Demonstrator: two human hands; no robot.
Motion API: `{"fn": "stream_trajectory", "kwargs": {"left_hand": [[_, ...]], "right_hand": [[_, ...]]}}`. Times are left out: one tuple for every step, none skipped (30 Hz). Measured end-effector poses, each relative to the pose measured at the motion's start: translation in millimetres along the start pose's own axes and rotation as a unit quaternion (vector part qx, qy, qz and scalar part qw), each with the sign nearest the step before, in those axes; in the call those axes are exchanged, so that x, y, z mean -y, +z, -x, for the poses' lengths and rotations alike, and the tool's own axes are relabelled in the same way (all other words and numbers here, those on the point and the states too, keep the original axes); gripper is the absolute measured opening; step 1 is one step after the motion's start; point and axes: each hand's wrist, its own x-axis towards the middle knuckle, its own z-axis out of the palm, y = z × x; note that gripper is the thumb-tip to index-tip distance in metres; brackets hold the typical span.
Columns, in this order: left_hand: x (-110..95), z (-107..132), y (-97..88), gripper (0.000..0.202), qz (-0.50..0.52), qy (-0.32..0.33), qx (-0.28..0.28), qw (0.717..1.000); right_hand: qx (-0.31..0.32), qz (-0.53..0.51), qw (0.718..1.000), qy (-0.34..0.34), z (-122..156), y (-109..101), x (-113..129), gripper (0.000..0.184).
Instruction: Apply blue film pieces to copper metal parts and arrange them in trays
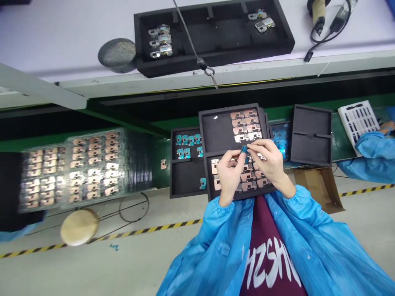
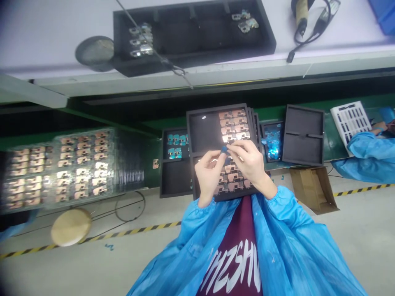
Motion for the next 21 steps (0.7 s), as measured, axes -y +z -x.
{"fn": "stream_trajectory", "kwargs": {"left_hand": [[-1,0,-0.1,0.015,0.010,-0.005,0.008,1.000],[-1,1,-0.4,0.017,0.025,-0.014,0.016,0.999],[-1,1,-0.7,0.020,0.042,-0.027,0.027,0.998],[-1,2,-1.0,0.023,0.061,-0.041,0.038,0.997],[0,2,-1.2,0.026,0.078,-0.055,0.049,0.994],[1,2,-1.2,0.029,0.094,-0.067,0.059,0.992],[3,1,-1.0,0.031,0.108,-0.078,0.066,0.989],[6,1,-0.7,0.034,0.122,-0.091,0.069,0.986],[8,0,-0.3,0.036,0.138,-0.106,0.067,0.982],[11,-2,-0.1,0.039,0.158,-0.126,0.066,0.977],[14,-4,0.0,0.042,0.180,-0.148,0.066,0.970],[17,-6,-0.1,0.044,0.203,-0.171,0.069,0.962],[20,-9,-0.5,0.045,0.227,-0.192,0.075,0.952],[22,-12,-1.0,0.045,0.248,-0.213,0.085,0.941],[25,-14,-1.7,0.044,0.267,-0.230,0.097,0.931],[27,-17,-2.5,0.042,0.283,-0.243,0.106,0.922],[30,-20,-3.5,0.040,0.293,-0.250,0.109,0.916],[32,-23,-4.7,0.038,0.297,-0.252,0.107,0.915],[34,-26,-6.2,0.037,0.296,-0.247,0.098,0.917],[37,-30,-8.2,0.036,0.289,-0.236,0.084,0.924],[39,-35,-11.0,0.036,0.276,-0.220,0.065,0.933]], "right_hand": [[-0.021,0.022,0.999,-0.017,2,0,-1,0.018],[-0.039,0.038,0.998,-0.035,4,1,-3,0.021],[-0.053,0.050,0.996,-0.054,5,1,-5,0.023],[-0.064,0.061,0.994,-0.070,7,1,-7,0.025],[-0.069,0.075,0.991,-0.081,7,1,-9,0.024],[-0.069,0.092,0.990,-0.086,8,0,-11,0.023],[-0.062,0.110,0.988,-0.087,8,-1,-13,0.020],[-0.051,0.126,0.987,-0.089,8,-1,-14,0.018],[-0.035,0.136,0.986,-0.094,8,-3,-16,0.018],[-0.015,0.139,0.985,-0.104,8,-4,-17,0.018],[0.006,0.137,0.984,-0.116,7,-6,-19,0.020],[0.028,0.133,0.982,-0.130,7,-7,-20,0.022],[0.048,0.128,0.980,-0.143,7,-9,-21,0.024],[0.066,0.123,0.978,-0.155,8,-11,-22,0.025],[0.082,0.117,0.976,-0.164,9,-13,-23,0.026],[0.095,0.108,0.975,-0.172,10,-14,-23,0.026],[0.105,0.094,0.974,-0.178,11,-15,-23,0.026],[0.112,0.074,0.975,-0.179,14,-15,-22,0.026],[0.113,0.051,0.976,-0.177,17,-15,-21,0.025],[0.108,0.023,0.979,-0.169,20,-15,-20,0.024],[0.094,-0.007,0.984,-0.154,24,-14,-20,0.022]]}}
